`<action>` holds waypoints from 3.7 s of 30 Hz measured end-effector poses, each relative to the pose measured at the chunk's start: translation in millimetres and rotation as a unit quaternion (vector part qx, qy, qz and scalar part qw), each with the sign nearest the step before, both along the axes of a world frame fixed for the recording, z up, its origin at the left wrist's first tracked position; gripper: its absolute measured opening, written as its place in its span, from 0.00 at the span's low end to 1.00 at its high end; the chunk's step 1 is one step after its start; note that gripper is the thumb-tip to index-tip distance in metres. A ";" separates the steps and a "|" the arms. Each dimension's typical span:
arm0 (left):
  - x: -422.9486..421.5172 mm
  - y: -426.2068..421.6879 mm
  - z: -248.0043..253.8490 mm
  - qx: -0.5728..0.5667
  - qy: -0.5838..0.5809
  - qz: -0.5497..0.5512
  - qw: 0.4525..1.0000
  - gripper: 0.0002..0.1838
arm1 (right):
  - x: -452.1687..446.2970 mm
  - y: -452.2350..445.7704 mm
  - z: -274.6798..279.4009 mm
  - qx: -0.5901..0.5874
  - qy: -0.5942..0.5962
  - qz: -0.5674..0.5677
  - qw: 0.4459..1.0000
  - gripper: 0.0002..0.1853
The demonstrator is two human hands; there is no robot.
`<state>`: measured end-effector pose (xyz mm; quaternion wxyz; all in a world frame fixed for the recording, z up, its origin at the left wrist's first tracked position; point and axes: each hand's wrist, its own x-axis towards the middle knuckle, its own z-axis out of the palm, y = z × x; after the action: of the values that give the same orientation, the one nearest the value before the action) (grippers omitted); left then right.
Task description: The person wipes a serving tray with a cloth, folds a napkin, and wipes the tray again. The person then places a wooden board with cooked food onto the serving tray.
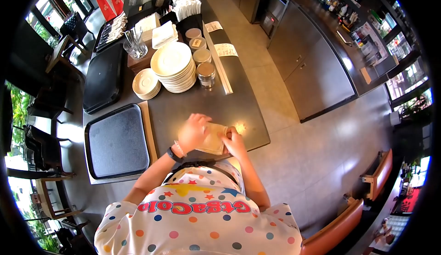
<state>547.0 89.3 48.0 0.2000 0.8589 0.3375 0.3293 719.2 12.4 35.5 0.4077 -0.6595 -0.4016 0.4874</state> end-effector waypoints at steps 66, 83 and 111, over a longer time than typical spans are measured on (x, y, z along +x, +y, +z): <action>-38.7 22.4 -37.6 0.064 0.248 0.015 0.966 0.39 | -68.2 40.2 -21.0 0.292 -0.430 0.198 0.831 0.34; -58.3 17.9 -23.1 0.063 0.272 0.117 0.953 0.40 | -79.7 51.1 -32.5 0.309 -0.457 0.186 0.813 0.34; -494.1 -110.0 -57.6 -0.030 0.047 0.552 0.832 0.23 | -156.6 -97.5 -47.4 0.286 -0.458 0.008 0.841 0.25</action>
<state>52.9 -20.6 -9.6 -0.0053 0.5376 0.7744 0.3335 562.7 -85.1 -11.9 0.3437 -0.6586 -0.6694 -0.0038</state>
